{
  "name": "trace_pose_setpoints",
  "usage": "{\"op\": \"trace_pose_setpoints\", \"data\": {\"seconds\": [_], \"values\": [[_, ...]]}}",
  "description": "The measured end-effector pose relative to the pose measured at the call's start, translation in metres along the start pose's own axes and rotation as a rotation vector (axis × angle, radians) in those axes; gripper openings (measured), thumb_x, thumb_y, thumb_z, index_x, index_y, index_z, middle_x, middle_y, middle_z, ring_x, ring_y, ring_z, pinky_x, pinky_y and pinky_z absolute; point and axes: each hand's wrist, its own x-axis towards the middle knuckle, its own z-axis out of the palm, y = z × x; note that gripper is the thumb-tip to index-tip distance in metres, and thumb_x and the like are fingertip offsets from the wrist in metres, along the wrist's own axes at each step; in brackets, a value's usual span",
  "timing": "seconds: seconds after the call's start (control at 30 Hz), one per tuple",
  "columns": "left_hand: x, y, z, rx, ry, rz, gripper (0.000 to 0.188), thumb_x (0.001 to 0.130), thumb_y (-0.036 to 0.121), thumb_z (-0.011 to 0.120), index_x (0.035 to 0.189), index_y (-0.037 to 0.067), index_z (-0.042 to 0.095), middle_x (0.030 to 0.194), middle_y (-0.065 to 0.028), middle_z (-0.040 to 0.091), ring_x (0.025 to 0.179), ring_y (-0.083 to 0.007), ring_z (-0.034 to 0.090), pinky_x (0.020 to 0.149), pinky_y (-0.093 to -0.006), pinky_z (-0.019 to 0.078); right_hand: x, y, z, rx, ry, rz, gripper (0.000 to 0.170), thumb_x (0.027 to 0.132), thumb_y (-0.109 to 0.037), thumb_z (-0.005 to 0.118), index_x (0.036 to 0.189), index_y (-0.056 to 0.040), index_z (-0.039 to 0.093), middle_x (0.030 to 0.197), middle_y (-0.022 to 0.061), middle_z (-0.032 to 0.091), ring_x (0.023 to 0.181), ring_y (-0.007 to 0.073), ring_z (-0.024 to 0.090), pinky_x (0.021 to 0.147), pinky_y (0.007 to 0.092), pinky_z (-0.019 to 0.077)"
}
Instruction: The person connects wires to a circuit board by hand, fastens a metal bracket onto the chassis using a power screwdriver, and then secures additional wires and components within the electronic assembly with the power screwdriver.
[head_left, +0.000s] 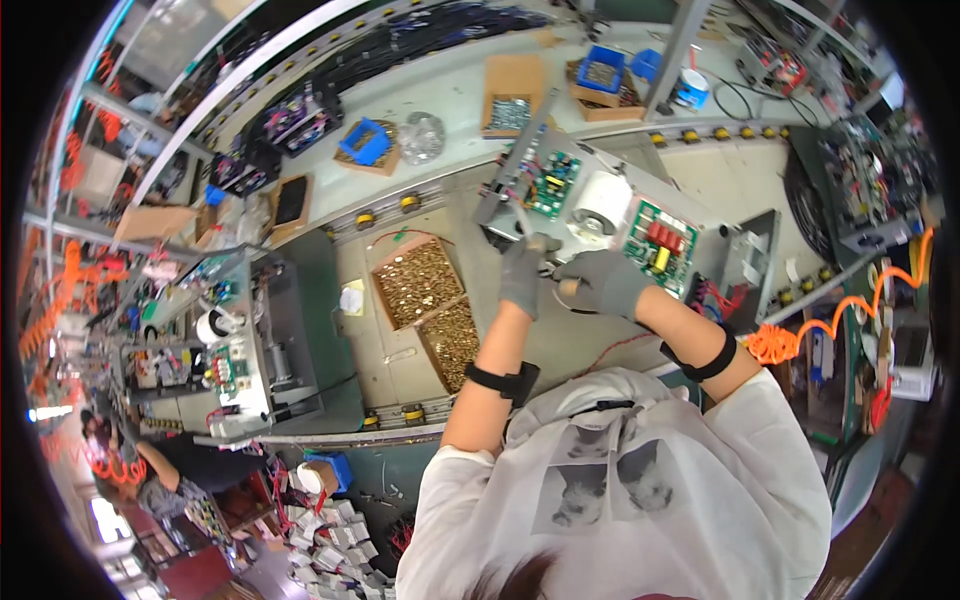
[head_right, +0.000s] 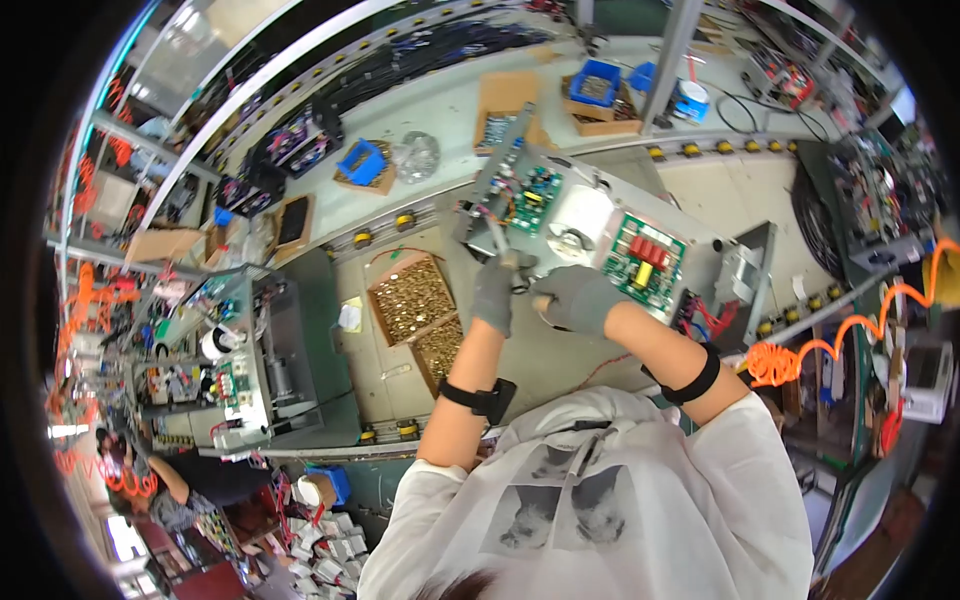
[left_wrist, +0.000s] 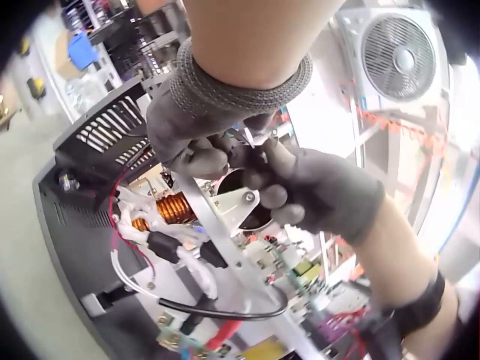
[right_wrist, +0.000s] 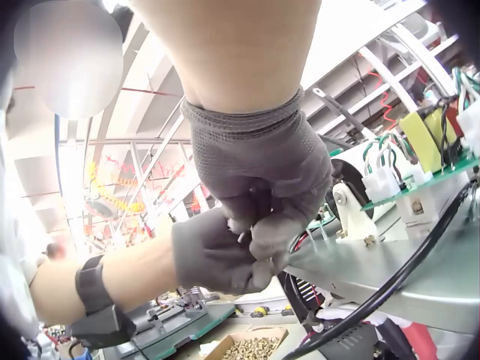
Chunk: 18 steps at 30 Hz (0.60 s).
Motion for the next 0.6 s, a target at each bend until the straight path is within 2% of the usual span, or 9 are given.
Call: {"op": "trace_pose_setpoints", "data": {"seconds": [0.07,0.1,0.13,0.23,0.37,0.43,0.47,0.53,0.6], "values": [[-0.008,-0.001,-0.003,-0.055,0.09,0.005,0.032,0.09,0.035,0.056,0.093,0.004,0.062,0.069,-0.0012,0.057,0.061,-0.0094,0.05,0.055,-0.0228,0.0397,-0.023,-0.014,-0.011,-0.374,-0.037,0.04,0.027,0.081,-0.03,0.059,0.099,-0.0115,0.065,0.098,0.0112,0.061,0.093,0.0289,0.058,0.078,0.0417,0.0457],[-0.012,0.0,-0.009,-0.058,0.132,0.007,0.03,0.09,0.034,0.057,0.091,0.004,0.061,0.067,-0.0011,0.055,0.058,-0.0092,0.049,0.054,-0.0221,0.0392,-0.036,-0.013,-0.015,-0.605,-0.03,-0.07,0.024,0.079,-0.027,0.058,0.096,-0.0109,0.063,0.101,0.0058,0.058,0.097,0.0237,0.053,0.084,0.0389,0.042],[-0.013,-0.002,-0.017,-0.06,0.127,0.0,0.03,0.09,0.034,0.057,0.091,0.004,0.061,0.067,-0.0011,0.055,0.058,-0.0092,0.049,0.054,-0.0221,0.0392,-0.047,-0.007,-0.01,-0.606,-0.035,-0.062,0.024,0.079,-0.027,0.058,0.096,-0.0109,0.063,0.101,0.0058,0.058,0.097,0.0237,0.053,0.084,0.0389,0.042],[-0.012,-0.01,-0.04,0.211,0.193,-0.033,0.025,0.086,0.028,0.063,0.088,0.003,0.061,0.058,0.0003,0.049,0.053,-0.008,0.046,0.05,-0.0206,0.0352,-0.064,0.026,0.024,-1.018,0.053,-0.255,0.03,0.073,-0.021,0.06,0.102,-0.0099,0.062,0.1,0.0028,0.058,0.104,0.0204,0.048,0.091,0.0371,0.0343],[-0.016,-0.002,-0.049,0.259,0.097,-0.107,0.024,0.084,0.026,0.065,0.089,0.003,0.062,0.058,0.0001,0.05,0.052,-0.0075,0.045,0.049,-0.0216,0.0343,-0.064,0.03,0.039,-1.023,-0.105,-0.193,0.026,0.077,-0.02,0.058,0.101,-0.0109,0.063,0.099,0.0012,0.06,0.106,0.0206,0.047,0.089,0.0367,0.0345],[-0.018,0.008,-0.049,0.292,0.041,-0.195,0.026,0.085,0.029,0.063,0.084,0.003,0.062,0.059,-0.0005,0.05,0.052,-0.0086,0.046,0.051,-0.0233,0.0373,-0.054,0.009,0.016,-0.961,-0.467,-0.148,0.017,0.081,-0.021,0.055,0.093,-0.0132,0.064,0.092,0.0019,0.06,0.095,0.0192,0.054,0.083,0.0362,0.0376],[-0.018,0.009,-0.051,0.29,0.051,-0.195,0.026,0.085,0.029,0.063,0.084,0.003,0.062,0.059,-0.0005,0.05,0.052,-0.0086,0.046,0.051,-0.0233,0.0373,-0.052,0.0,0.015,-0.962,-0.469,-0.157,0.017,0.081,-0.021,0.055,0.093,-0.0132,0.064,0.092,0.0019,0.06,0.095,0.0192,0.054,0.083,0.0362,0.0376],[-0.016,0.013,-0.053,0.395,-0.015,-0.326,0.032,0.084,0.033,0.062,0.09,0.002,0.063,0.066,-0.0024,0.055,0.056,-0.0093,0.049,0.052,-0.0236,0.0391,-0.045,-0.015,0.014,-0.475,-0.53,-0.18,0.017,0.082,-0.021,0.054,0.095,-0.0127,0.062,0.095,0.0066,0.061,0.088,0.0251,0.059,0.077,0.0392,0.0423],[-0.017,0.018,-0.05,0.414,0.002,-0.34,0.029,0.087,0.031,0.057,0.099,0.005,0.062,0.073,-0.0026,0.058,0.057,-0.0092,0.05,0.052,-0.0227,0.039,-0.045,-0.026,0.017,-0.251,-0.435,-0.189,0.018,0.081,-0.017,0.054,0.097,-0.0122,0.06,0.095,0.0089,0.061,0.086,0.0285,0.059,0.074,0.041,0.0439]]}}
